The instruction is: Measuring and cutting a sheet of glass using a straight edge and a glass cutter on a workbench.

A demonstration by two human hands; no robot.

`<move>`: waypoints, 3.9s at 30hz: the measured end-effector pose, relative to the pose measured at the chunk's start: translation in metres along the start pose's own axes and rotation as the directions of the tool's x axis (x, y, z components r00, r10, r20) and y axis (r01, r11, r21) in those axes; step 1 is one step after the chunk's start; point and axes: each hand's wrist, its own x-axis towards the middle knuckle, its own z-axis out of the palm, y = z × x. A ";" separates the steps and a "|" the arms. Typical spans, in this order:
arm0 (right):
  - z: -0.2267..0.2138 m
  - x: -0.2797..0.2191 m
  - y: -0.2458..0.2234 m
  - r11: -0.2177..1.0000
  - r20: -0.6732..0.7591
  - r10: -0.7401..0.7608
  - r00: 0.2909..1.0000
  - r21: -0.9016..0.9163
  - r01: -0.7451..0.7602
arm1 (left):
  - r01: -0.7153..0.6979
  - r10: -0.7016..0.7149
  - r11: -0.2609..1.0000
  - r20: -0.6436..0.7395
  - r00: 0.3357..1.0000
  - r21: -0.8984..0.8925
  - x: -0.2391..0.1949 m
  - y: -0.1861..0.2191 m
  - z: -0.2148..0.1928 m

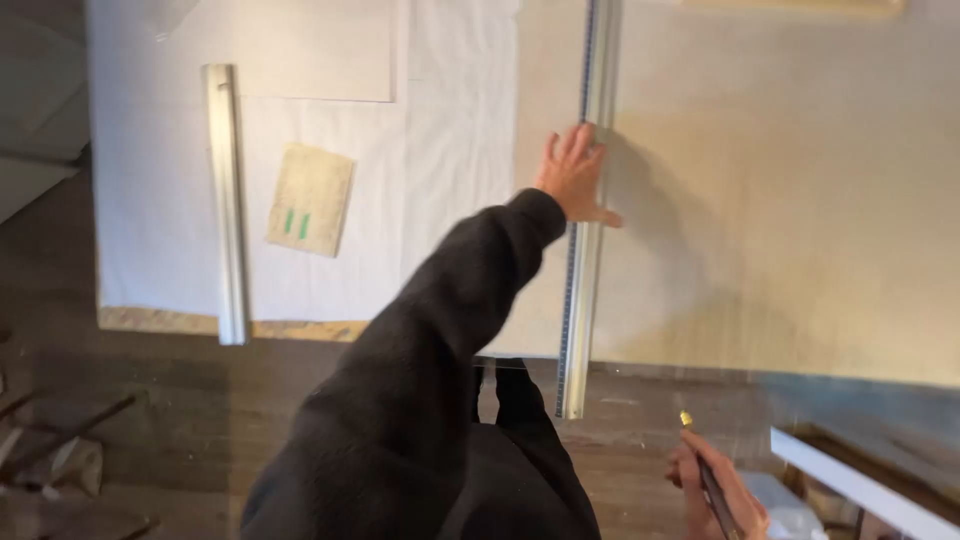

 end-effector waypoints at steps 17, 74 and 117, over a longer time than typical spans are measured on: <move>0.183 0.045 -0.180 0.762 0.590 -0.585 0.556 0.166 0.625 | 0.296 -0.371 0.030 0.264 0.890 -0.955 -0.363 0.043 -0.227; 0.109 -0.067 0.296 0.832 0.490 0.218 0.844 0.358 -0.423 | 0.891 -0.918 0.395 -0.135 0.373 -0.222 -0.485 -0.337 -0.219; 0.313 -0.107 -0.030 0.930 0.892 -0.064 0.448 0.217 -0.298 | 0.680 -0.771 0.636 -0.269 0.577 -0.365 -0.407 -0.221 -0.127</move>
